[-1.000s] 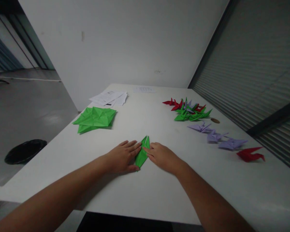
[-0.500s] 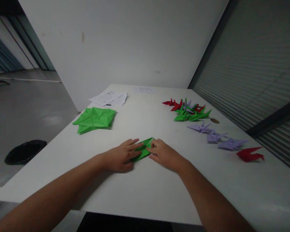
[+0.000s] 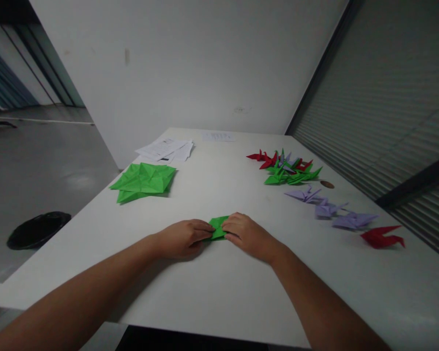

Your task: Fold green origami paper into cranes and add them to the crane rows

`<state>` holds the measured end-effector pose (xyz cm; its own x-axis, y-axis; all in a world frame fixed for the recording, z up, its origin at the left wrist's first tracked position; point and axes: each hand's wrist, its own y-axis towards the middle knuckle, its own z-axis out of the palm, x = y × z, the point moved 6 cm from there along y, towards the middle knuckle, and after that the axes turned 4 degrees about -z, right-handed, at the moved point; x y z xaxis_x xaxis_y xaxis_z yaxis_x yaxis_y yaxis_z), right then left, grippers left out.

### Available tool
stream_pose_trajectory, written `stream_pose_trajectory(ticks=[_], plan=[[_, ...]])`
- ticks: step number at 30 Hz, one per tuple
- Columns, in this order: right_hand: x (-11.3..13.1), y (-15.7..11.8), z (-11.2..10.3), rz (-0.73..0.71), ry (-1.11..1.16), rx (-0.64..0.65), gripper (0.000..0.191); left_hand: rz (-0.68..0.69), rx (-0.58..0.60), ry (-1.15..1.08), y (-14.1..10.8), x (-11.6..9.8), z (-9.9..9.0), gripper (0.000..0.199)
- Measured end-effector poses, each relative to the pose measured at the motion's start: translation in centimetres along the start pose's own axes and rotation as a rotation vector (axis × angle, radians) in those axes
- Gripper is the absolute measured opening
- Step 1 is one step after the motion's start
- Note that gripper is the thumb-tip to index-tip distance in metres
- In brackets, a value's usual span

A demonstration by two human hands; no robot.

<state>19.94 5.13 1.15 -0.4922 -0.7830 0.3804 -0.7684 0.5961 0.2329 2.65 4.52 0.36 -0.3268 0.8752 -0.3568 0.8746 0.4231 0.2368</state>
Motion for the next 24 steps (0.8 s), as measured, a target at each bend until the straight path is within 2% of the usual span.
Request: stream_pose_trajectory(ticks=[7,13,18,24], plan=[[-1.0,0.1,0.6,0.000,0.042,-0.015,0.017,-0.026,0.013,-0.025,-0.1,0.0,0.0,0.055],[-1.7,0.2,1.1,0.016,0.085,-0.019,0.018,-0.029,-0.010,-0.048,-0.2,0.6,0.2,0.043],[-2.0,0.5,1.1,-0.013,0.099,-0.019,0.019,-0.035,-0.003,-0.065,-0.2,1.1,0.4,0.044],[-2.6,1.4,1.4,-0.027,0.045,-0.110,0.029,-0.013,0.004,-0.052,-0.2,0.9,0.2,0.042]])
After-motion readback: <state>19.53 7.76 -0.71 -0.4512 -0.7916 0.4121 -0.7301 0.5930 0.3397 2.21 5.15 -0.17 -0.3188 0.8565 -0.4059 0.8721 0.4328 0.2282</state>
